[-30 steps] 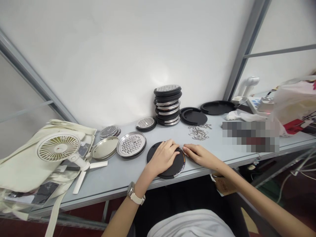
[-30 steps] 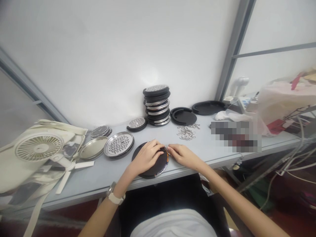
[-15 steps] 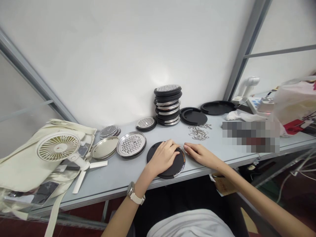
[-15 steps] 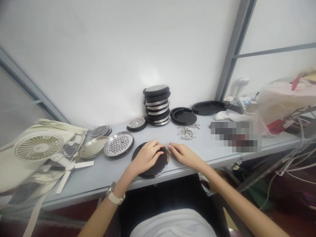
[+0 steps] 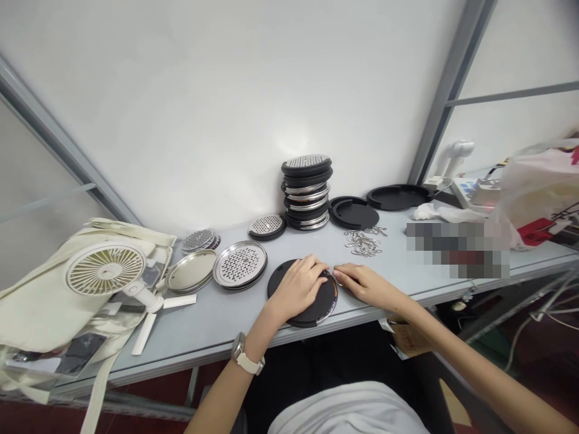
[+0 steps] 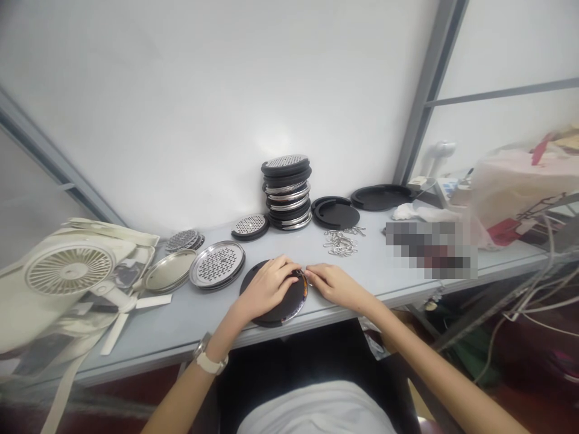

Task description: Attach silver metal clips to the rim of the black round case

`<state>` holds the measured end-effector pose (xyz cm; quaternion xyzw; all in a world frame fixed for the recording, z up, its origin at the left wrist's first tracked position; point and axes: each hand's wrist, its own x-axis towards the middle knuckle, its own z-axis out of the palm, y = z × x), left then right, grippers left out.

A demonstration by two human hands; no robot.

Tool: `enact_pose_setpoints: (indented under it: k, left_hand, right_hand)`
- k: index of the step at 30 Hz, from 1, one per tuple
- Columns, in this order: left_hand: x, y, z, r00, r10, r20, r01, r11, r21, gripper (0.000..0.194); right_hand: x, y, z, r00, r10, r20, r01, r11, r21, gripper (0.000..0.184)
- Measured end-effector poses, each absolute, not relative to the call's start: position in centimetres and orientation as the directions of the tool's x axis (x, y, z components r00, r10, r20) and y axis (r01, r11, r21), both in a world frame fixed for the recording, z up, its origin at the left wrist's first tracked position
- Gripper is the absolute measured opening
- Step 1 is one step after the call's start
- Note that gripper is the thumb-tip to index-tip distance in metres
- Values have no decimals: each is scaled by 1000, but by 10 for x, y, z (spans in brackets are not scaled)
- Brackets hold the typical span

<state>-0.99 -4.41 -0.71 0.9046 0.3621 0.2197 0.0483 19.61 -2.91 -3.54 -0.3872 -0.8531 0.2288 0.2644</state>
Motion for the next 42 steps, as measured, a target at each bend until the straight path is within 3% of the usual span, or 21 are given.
enact_pose_setpoints:
  k: [11, 22, 30, 42]
  left_hand:
    - [-10, -42, -10, 626, 686, 372, 635, -725, 268, 24]
    - [-12, -39, -14, 617, 695, 369, 567, -718, 404, 22]
    - [-11, -40, -13, 612, 701, 365, 595, -713, 371, 21]
    - [-7, -44, -7, 625, 687, 371, 597, -727, 340, 20]
  right_hand:
    - [194, -28, -38, -577, 759, 301, 563, 637, -526, 38]
    - [190, -28, -39, -567, 770, 292, 610, 631, -479, 39]
    - [186, -29, -40, -512, 816, 269, 662, 575, -481, 42]
    - [191, -30, -37, -554, 784, 280, 610, 612, -503, 44]
